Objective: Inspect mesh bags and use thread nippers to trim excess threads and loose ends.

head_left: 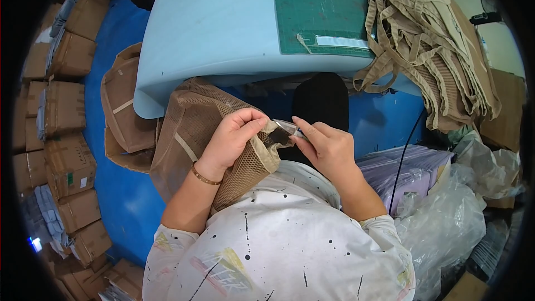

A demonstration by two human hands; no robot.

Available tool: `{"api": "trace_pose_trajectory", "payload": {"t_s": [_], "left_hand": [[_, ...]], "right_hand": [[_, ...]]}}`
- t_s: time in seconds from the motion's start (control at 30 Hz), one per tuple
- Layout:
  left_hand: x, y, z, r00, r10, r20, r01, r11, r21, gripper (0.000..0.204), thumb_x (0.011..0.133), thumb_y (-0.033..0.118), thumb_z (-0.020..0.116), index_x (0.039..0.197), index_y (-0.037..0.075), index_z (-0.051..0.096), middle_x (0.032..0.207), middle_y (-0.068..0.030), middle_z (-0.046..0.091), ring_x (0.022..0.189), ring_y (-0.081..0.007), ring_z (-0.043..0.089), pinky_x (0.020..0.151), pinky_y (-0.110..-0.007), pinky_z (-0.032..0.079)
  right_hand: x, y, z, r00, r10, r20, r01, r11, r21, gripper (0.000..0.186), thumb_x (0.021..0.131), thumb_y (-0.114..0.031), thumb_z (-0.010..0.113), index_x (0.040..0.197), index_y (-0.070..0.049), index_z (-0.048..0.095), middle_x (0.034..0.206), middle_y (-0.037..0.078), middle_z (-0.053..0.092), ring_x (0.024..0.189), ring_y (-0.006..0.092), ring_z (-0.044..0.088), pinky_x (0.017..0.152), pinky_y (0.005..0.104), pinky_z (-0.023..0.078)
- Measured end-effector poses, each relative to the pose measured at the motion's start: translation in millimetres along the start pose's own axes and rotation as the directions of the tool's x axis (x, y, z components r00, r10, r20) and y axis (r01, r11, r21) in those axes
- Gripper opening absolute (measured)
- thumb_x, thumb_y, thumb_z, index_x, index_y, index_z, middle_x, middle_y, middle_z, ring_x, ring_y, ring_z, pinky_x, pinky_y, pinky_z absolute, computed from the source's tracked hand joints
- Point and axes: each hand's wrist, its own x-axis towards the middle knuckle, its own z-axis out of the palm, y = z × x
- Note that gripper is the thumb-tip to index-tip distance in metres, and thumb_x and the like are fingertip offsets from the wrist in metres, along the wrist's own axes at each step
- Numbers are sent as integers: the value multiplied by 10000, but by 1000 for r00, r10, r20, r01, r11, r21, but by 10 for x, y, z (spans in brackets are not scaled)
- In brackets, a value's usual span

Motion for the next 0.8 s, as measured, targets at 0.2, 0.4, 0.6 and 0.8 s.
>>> {"api": "trace_pose_trajectory", "payload": {"t_s": [0.2, 0.4, 0.6, 0.8], "left_hand": [[-10, 11, 4, 1000, 1, -10, -1, 1000, -1, 114, 923, 107, 558, 947, 15, 621, 867, 18, 613, 793, -43, 549, 726, -194, 449], [-42, 105, 102, 999, 23, 40, -29, 986, 165, 91, 844, 42, 642, 925, 1, 633, 868, 4, 583, 813, -73, 543, 728, -206, 439], [-21, 61, 109, 966, 248, 77, -258, 884, 390, 134, 755, -38, 696, 871, 9, 648, 836, -11, 529, 783, -101, 504, 702, -226, 405], [-61, 76, 160, 847, 501, 176, -463, 534, 707, 124, 722, -40, 701, 814, 18, 641, 739, -43, 509, 702, -154, 512, 620, -263, 406]], "right_hand": [[-55, 78, -28, 983, 178, 38, -181, 972, 150, 341, 765, -244, 736, 1067, -100, 667, 657, 29, 589, 493, 178, 552, 427, 273, 428], [-140, 162, 99, 917, 394, 64, -380, 814, 439, 336, 784, -215, 737, 1073, -63, 659, 733, 50, 596, 592, 133, 552, 521, 244, 441], [-246, 227, 424, 808, 470, 354, -489, 200, 849, 406, 740, -120, 794, 1061, -49, 556, 937, -2, 572, 894, 74, 524, 802, 228, 447], [-235, 203, 505, 801, 450, 395, -496, 128, 859, 373, 777, -128, 764, 1073, -37, 556, 939, -8, 574, 881, 67, 530, 796, 229, 452]]}}
